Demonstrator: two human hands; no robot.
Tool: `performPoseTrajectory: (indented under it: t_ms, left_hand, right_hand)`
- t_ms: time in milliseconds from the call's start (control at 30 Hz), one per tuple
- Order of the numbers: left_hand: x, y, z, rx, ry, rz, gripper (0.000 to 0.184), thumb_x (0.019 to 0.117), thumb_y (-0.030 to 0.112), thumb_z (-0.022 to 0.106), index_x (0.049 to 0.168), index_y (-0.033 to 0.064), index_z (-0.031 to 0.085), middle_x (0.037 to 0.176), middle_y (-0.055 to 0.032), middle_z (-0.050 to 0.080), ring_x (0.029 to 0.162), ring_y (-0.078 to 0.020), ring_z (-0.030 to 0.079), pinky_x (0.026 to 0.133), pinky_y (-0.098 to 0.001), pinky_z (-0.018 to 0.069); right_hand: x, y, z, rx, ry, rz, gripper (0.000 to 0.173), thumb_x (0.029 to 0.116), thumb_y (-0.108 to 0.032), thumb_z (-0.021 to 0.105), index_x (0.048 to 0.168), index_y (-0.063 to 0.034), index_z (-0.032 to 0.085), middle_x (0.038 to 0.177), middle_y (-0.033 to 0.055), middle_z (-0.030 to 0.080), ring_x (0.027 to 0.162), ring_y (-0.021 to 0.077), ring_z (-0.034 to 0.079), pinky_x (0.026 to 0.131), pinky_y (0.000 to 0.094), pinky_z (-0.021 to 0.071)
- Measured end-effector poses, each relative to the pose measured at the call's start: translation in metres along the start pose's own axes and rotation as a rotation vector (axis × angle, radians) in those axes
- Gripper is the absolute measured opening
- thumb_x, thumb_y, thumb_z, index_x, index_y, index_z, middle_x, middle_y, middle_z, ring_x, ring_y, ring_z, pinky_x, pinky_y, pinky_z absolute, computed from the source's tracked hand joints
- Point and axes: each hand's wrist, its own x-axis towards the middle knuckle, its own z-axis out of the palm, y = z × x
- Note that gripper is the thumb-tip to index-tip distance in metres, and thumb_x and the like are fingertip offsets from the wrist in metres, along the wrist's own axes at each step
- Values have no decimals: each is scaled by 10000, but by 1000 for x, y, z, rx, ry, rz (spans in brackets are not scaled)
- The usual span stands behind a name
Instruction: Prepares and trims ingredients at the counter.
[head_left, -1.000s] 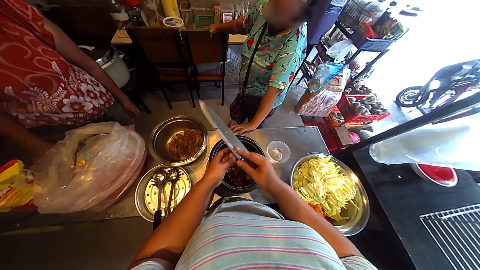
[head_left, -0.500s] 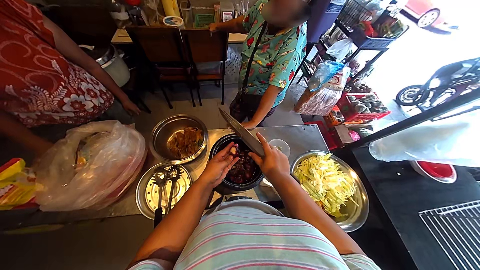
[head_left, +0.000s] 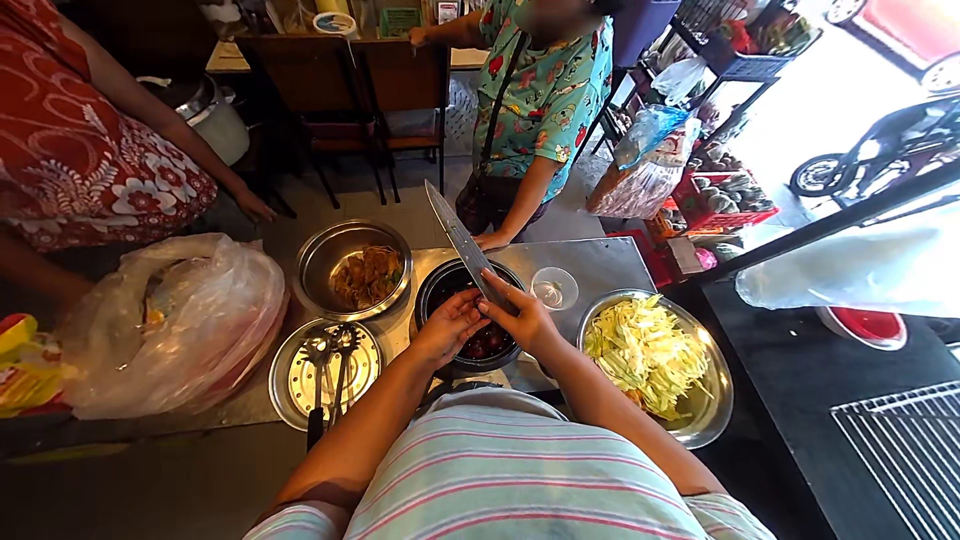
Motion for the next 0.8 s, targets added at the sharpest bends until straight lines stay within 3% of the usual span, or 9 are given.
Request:
performPoseTrajectory:
  t_ms: [133, 267, 367, 500, 533, 567, 600, 667, 800]
  left_hand:
    - [2, -7, -1, -49, -15, 18, 374, 999, -56, 564, 1363, -9, 493, 1251, -93, 652, 1117, -162, 674, 1027, -326, 547]
    - [2, -11, 3, -79, -12, 23, 414, 1017, -30, 550, 1406, 64, 442, 1296, -67, 612, 1149, -150, 652, 1041, -318, 534]
    - [4, -11, 6, -107, 25, 39, 311, 1030, -32, 508, 1326, 63, 505, 1169, -49, 650, 1075, -134, 672, 1019, -308, 544]
    - [7, -10, 6, -116, 170, 22, 204, 1068, 3, 470, 1259, 48, 524, 1098, -41, 645, 1003, -118, 680, 978, -287, 558]
    - [7, -10, 4, -128, 186, 15, 217, 1073, 14, 463, 1282, 47, 514, 1107, -41, 641, 1000, -113, 681, 969, -277, 561]
    - [6, -9, 3, -148, 190, 8, 238, 1080, 25, 452, 1311, 49, 505, 1118, -42, 642, 999, -112, 686, 962, -269, 564]
    - [5, -8, 3, -175, 187, -2, 259, 1088, 39, 440, 1339, 53, 499, 1130, -48, 649, 1001, -116, 692, 960, -266, 567]
    - [2, -7, 4, -225, 172, -24, 292, 1101, 69, 419, 1383, 64, 494, 1146, -62, 668, 1013, -134, 702, 953, -265, 571]
    - [3, -9, 3, -271, 76, -44, 317, 1116, 98, 377, 1418, 80, 471, 1172, -74, 668, 1017, -139, 696, 934, -264, 570]
  right_hand:
    - [-2, 5, 10, 61, 56, -24, 485, 1024, -401, 640, 1489, -276, 581, 1314, 69, 699, 1141, 152, 678, 1006, 408, 535]
    - [-2, 7, 14, -17, 173, -54, 475, 1005, -413, 666, 1465, -307, 606, 1240, 65, 726, 1109, 193, 690, 978, 462, 547]
    - [-2, 5, 15, -51, 234, -115, 466, 1009, -382, 667, 1467, -325, 601, 1173, 65, 733, 1041, 203, 698, 909, 468, 566]
    - [-4, -7, 8, 172, 209, -185, 472, 1022, -248, 668, 1486, -220, 585, 1386, 30, 670, 1071, 84, 695, 928, 312, 578]
    - [-4, -13, 5, 233, 200, -158, 475, 1023, -223, 665, 1490, -204, 578, 1293, 18, 705, 883, 33, 675, 774, 236, 569]
    - [-4, -18, 1, 292, 181, -104, 482, 1026, -215, 657, 1500, -205, 565, 1063, 17, 719, 671, 21, 590, 602, 201, 512]
    - [-3, -20, -4, 325, 133, -39, 493, 1039, -223, 636, 1521, -218, 537, 897, 23, 681, 567, 35, 527, 525, 203, 472]
    - [-1, -18, -11, 318, 34, 69, 509, 1056, -259, 608, 1552, -241, 493, 752, 32, 612, 499, 60, 484, 481, 222, 450]
    - [2, -9, -3, 232, -21, 133, 527, 1031, -299, 656, 1536, -247, 514, 803, 50, 625, 538, 65, 476, 524, 243, 444]
